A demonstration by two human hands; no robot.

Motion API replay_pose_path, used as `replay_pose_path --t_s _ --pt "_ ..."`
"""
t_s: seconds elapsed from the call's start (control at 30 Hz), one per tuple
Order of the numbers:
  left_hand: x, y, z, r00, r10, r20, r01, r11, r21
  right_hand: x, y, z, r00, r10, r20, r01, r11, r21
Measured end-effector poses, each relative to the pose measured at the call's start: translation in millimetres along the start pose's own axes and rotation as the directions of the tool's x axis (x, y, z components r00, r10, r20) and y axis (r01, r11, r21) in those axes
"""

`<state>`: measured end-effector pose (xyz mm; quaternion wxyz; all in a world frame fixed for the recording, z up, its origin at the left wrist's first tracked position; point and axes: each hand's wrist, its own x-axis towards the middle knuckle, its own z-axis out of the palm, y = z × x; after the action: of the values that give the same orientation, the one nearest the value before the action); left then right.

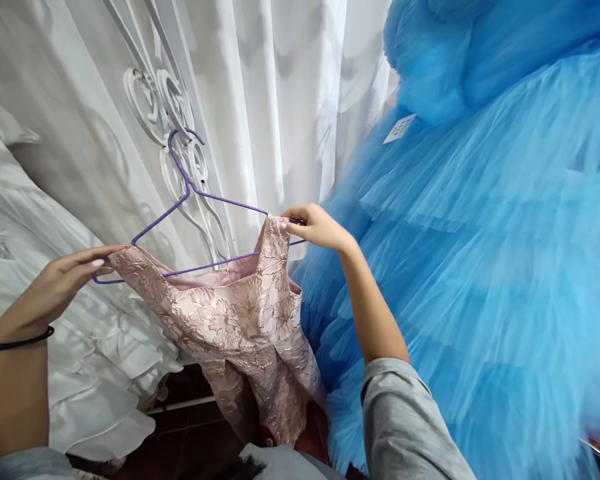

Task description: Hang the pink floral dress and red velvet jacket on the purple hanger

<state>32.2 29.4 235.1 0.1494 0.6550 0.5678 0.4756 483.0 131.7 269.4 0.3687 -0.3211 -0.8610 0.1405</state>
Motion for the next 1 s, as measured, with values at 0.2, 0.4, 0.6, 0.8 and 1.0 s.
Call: replay_pose_path --t_s 0.2,0.4,0.6,0.8,1.0 --pt "13.6 1.7 21.8 0.905 0.141 -0.4 -0.111 0.989 0.097 -13.2 1.9 34.2 0.95 0.123 -0.286 -0.055 0.971 0.232" --pt "16.4 -1.5 17.4 0.914 0.146 -0.379 -0.162 0.987 -0.011 -24.4 2.8 57.2 0.855 0.294 -0.427 -0.036 0.856 0.516" --pt "18.4 -2.3 8.5 0.967 -0.009 -0.256 -0.031 0.988 -0.152 -15.4 7.2 48.9 0.904 0.24 -0.354 -0.073 0.902 0.425" --pt "20.7 12.8 8.5 0.965 0.197 -0.172 -0.167 0.971 0.173 0.6 -1.7 39.9 0.931 0.184 -0.316 -0.11 0.965 0.238" --pt "25.9 25.6 19.4 0.939 0.26 -0.228 -0.232 0.962 0.142 9.7 -2.5 59.7 0.887 0.176 -0.428 -0.058 0.96 0.275"
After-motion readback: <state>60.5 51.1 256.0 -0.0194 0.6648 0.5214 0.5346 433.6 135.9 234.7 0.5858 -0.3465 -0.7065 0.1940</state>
